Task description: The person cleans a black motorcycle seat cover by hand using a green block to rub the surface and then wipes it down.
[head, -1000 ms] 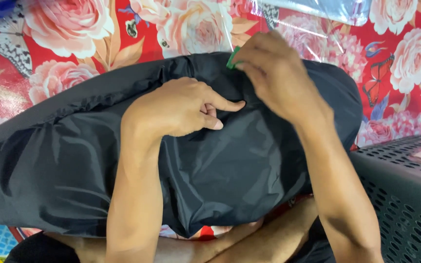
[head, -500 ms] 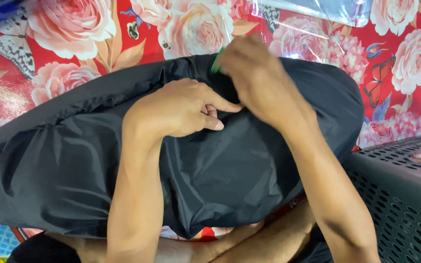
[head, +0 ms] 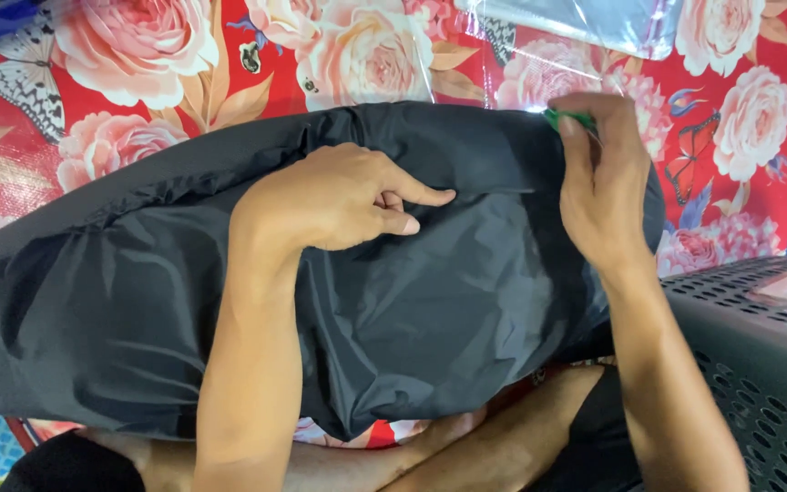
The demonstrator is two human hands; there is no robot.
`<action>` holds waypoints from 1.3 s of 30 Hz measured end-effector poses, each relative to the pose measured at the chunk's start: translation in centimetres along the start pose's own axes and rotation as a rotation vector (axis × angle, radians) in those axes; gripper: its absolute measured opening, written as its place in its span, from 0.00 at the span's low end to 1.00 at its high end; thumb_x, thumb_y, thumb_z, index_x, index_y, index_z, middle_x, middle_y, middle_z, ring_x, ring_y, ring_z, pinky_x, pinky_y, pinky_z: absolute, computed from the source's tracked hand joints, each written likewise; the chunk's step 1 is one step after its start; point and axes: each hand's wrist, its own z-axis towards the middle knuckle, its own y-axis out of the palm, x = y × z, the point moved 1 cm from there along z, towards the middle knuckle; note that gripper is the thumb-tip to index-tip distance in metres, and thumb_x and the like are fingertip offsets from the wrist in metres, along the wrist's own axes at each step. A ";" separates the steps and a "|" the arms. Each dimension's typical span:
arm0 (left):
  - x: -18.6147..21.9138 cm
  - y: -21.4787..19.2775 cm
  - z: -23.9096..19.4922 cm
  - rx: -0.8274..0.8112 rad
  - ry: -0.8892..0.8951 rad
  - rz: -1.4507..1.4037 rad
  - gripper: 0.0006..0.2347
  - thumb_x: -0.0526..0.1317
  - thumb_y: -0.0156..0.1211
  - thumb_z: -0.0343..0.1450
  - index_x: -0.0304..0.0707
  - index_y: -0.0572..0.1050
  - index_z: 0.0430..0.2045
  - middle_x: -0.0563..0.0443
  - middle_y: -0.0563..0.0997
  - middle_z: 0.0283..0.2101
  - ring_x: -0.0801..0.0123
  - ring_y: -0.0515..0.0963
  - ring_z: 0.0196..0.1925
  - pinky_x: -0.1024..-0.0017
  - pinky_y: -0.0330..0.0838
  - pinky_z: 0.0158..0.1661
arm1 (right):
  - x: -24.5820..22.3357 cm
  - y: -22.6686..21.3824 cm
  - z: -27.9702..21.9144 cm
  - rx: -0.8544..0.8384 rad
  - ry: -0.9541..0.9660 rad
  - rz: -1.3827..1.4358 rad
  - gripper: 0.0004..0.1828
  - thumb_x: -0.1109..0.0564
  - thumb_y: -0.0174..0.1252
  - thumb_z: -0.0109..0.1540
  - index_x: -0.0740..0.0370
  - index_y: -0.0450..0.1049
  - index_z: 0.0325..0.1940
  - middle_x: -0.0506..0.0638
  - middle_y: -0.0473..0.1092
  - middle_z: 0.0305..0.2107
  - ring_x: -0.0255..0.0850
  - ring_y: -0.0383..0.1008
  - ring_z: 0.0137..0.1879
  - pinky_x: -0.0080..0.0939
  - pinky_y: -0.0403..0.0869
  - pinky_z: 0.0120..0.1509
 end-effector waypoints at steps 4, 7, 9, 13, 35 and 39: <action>0.1 -0.4 0.0 0.145 0.044 -0.111 0.14 0.42 0.55 0.73 0.60 0.84 0.49 0.67 0.89 0.37 0.82 0.86 0.46 0.76 0.71 0.49 | 2.5 1.2 -1.5 0.246 -0.011 0.087 0.06 0.65 0.42 0.76 0.69 0.63 0.55 0.62 0.70 0.50 0.49 0.71 0.56 0.45 0.68 0.61; 0.5 0.2 1.3 0.576 0.336 -0.175 0.08 0.39 0.55 0.75 0.43 0.82 0.29 0.60 0.84 0.23 0.81 0.83 0.25 0.78 0.74 0.37 | 2.7 0.9 -1.8 0.295 -0.042 0.093 0.11 0.58 0.41 0.78 0.68 0.65 0.57 0.60 0.69 0.49 0.48 0.71 0.52 0.45 0.70 0.59; 1.9 0.5 1.7 1.039 0.669 0.087 0.05 0.29 0.57 0.79 0.31 0.80 0.44 0.47 0.78 0.40 0.58 0.77 0.44 0.63 0.71 0.44 | 3.4 0.9 -1.7 0.333 -0.068 0.146 0.11 0.56 0.42 0.77 0.65 0.66 0.56 0.56 0.69 0.48 0.47 0.72 0.54 0.44 0.69 0.60; 5.7 3.8 4.9 0.920 0.584 0.203 0.14 0.44 0.53 0.79 0.32 0.78 0.52 0.37 0.76 0.59 0.46 0.72 0.63 0.51 0.62 0.61 | 4.2 1.1 -2.0 0.397 0.029 0.435 0.15 0.48 0.42 0.76 0.62 0.62 0.57 0.56 0.69 0.53 0.44 0.71 0.58 0.42 0.73 0.60; -8.5 1.6 1.8 0.720 -0.135 1.016 0.12 0.42 0.50 0.74 0.44 0.78 0.48 0.43 0.81 0.49 0.44 0.80 0.53 0.33 0.53 0.61 | 5.6 2.3 -2.3 0.930 -0.239 0.566 0.10 0.54 0.40 0.77 0.60 0.64 0.55 0.52 0.64 0.47 0.42 0.68 0.51 0.41 0.73 0.55; -5.6 1.1 -2.9 1.388 0.003 1.224 0.09 0.43 0.56 0.81 0.40 0.80 0.48 0.45 0.82 0.41 0.53 0.80 0.42 0.58 0.69 0.44 | 5.5 2.4 -1.9 0.903 -0.259 0.674 0.09 0.54 0.41 0.77 0.59 0.64 0.55 0.51 0.63 0.47 0.41 0.70 0.48 0.43 0.79 0.58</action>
